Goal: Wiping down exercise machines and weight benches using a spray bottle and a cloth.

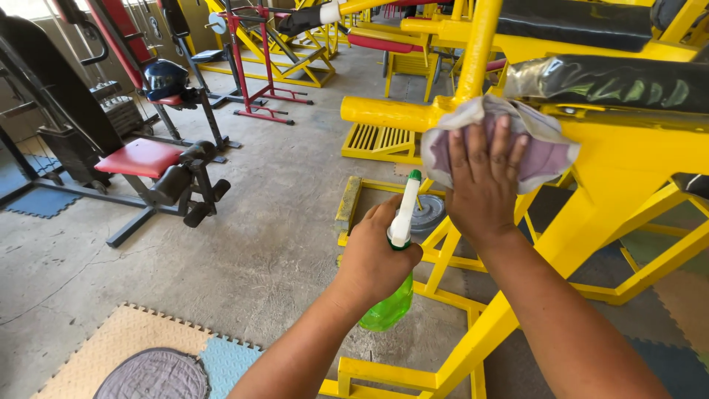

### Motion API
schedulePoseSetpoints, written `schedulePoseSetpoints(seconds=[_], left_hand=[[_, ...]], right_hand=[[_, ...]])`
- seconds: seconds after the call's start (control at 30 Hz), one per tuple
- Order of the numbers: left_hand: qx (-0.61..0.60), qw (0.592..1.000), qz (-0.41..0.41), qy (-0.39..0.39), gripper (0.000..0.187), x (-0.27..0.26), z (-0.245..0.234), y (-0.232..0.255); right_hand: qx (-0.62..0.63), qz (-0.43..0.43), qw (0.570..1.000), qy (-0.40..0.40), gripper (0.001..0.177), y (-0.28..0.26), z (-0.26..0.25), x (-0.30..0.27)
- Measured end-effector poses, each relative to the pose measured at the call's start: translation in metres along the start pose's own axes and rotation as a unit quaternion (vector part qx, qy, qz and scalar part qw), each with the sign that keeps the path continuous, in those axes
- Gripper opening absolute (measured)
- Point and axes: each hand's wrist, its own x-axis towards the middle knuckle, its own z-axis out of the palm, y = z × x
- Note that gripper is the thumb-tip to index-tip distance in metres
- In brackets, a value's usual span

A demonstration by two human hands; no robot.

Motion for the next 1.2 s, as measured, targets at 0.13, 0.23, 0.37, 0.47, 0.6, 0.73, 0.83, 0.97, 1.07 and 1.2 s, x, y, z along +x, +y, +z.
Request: schedulePoseSetpoints(seconds=[0.13,0.23,0.37,0.47,0.6,0.73,0.83,0.97,1.07,1.2], left_hand=[[-0.009,1.000,0.014,0.012,0.071,0.004,-0.010,-0.014],[-0.009,1.000,0.004,0.029,0.068,0.008,-0.014,-0.029],[-0.009,0.999,0.008,0.045,0.069,0.010,-0.026,-0.038],[0.000,0.999,-0.001,0.052,0.069,0.011,-0.032,-0.046],[0.017,0.997,-0.005,0.072,0.069,0.010,-0.035,-0.068],[-0.005,0.997,-0.019,0.075,0.069,0.004,-0.039,-0.081],[0.017,0.997,0.001,0.081,0.068,0.000,-0.041,-0.092],[0.020,0.997,-0.042,0.061,0.069,-0.005,-0.046,-0.089],[0.015,0.996,-0.063,0.053,0.069,-0.006,-0.051,-0.086],[0.022,0.997,-0.017,0.073,0.069,-0.009,-0.044,-0.100]], right_hand=[[-0.022,-0.033,0.999,0.020,0.054,-0.028,-0.012,0.044],[-0.016,-0.057,0.998,0.028,0.052,-0.046,-0.016,0.075],[0.035,-0.036,0.998,0.023,0.042,-0.062,-0.012,0.107],[0.057,-0.017,0.998,-0.017,0.030,-0.071,-0.007,0.129],[0.047,0.027,0.992,-0.111,0.029,-0.087,0.005,0.151],[0.044,0.086,0.946,-0.310,0.053,-0.087,-0.013,0.190],[0.092,0.179,0.875,-0.441,0.077,-0.074,-0.011,0.212],[0.188,0.213,0.834,-0.474,0.075,-0.056,0.015,0.220],[0.192,0.213,0.840,-0.461,0.072,-0.050,0.028,0.219],[0.102,0.219,0.885,-0.397,0.072,-0.073,-0.006,0.213]])
